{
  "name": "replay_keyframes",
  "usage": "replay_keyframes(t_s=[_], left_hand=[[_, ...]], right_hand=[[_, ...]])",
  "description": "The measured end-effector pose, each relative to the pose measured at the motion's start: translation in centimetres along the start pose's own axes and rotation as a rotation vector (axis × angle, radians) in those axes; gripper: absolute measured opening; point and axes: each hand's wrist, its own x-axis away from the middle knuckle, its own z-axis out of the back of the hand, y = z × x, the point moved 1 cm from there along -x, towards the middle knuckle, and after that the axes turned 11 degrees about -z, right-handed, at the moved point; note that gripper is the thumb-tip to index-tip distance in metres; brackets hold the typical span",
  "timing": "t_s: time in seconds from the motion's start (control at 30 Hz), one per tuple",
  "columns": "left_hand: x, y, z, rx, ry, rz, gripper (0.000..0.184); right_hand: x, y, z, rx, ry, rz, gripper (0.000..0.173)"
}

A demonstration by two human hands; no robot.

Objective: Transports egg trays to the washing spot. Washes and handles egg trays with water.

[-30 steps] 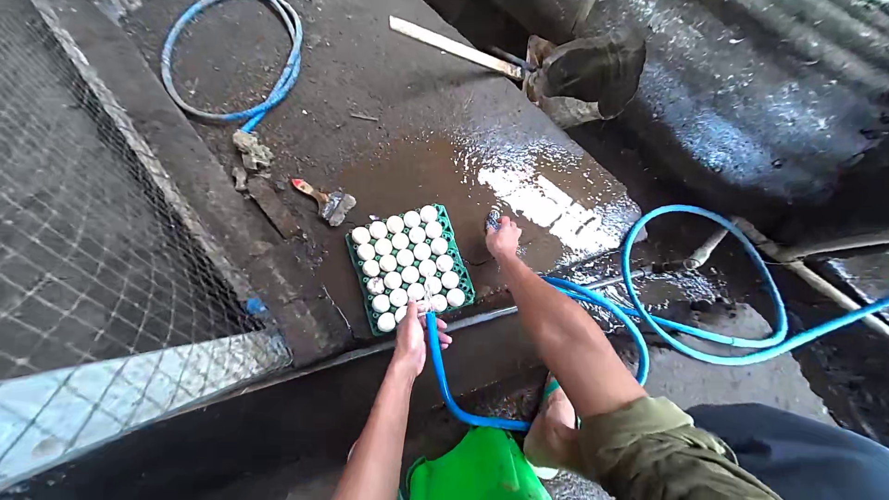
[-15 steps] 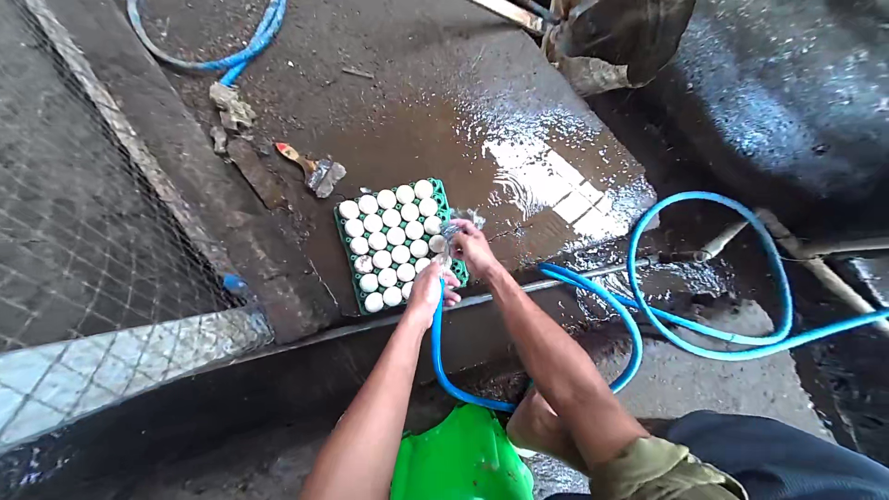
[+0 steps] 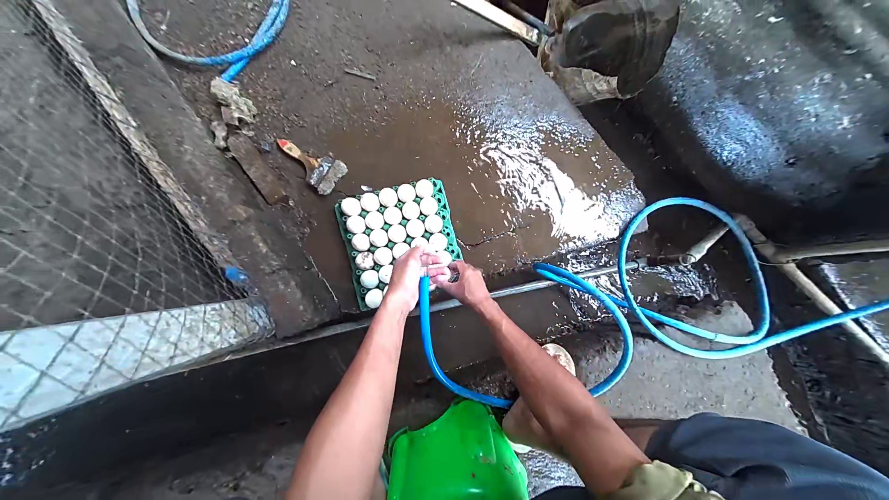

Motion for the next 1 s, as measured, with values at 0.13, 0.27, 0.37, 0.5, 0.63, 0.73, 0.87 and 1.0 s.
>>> replay_keyframes(t_s=[0.13,0.27,0.37,0.5,0.63,0.73,0.87,1.0], left_hand=[[0.6,0.4,0.2,-0.015,0.044,0.034,0.044],[1.6,0.3,0.2,0.000,0.093,0.048,0.043],[2.8,-0.3,0.2,-0.071,0.107,0.050,0.049],[5.3,0.2,0.0,-0.116,0.063,0.025,0.066],[7.6,1.1,0.0,-0.064,0.010,-0.143,0.061],[9.1,1.1,1.3,0.003,-0.005,-0.184,0.051],[10.9,0.5,2.9,0.087,-0.113,-0.265,0.044],[15.6,1.4,2.0,0.078,-0.143,-0.365,0.052]], right_hand=[[0.6,-0.5,0.0,0.060,-0.003,-0.056,0.056],[1.7,0.6,0.6,-0.414,-0.015,-0.115,0.049],[4.7,-1.2,0.9,-1.015,-0.109,-0.017,0.036],[8.2,-4.4,2.5,-1.112,-0.126,0.153,0.042],[10.8,-6.3,4.1,-0.580,-0.069,0.340,0.045],[12.9,-7.2,6.5,-0.237,-0.148,0.336,0.046],[16.2,-8.1,7.6,-0.528,0.092,0.256,0.025],[20.3,-9.8,3.9,-0.514,0.307,0.334,0.038]])
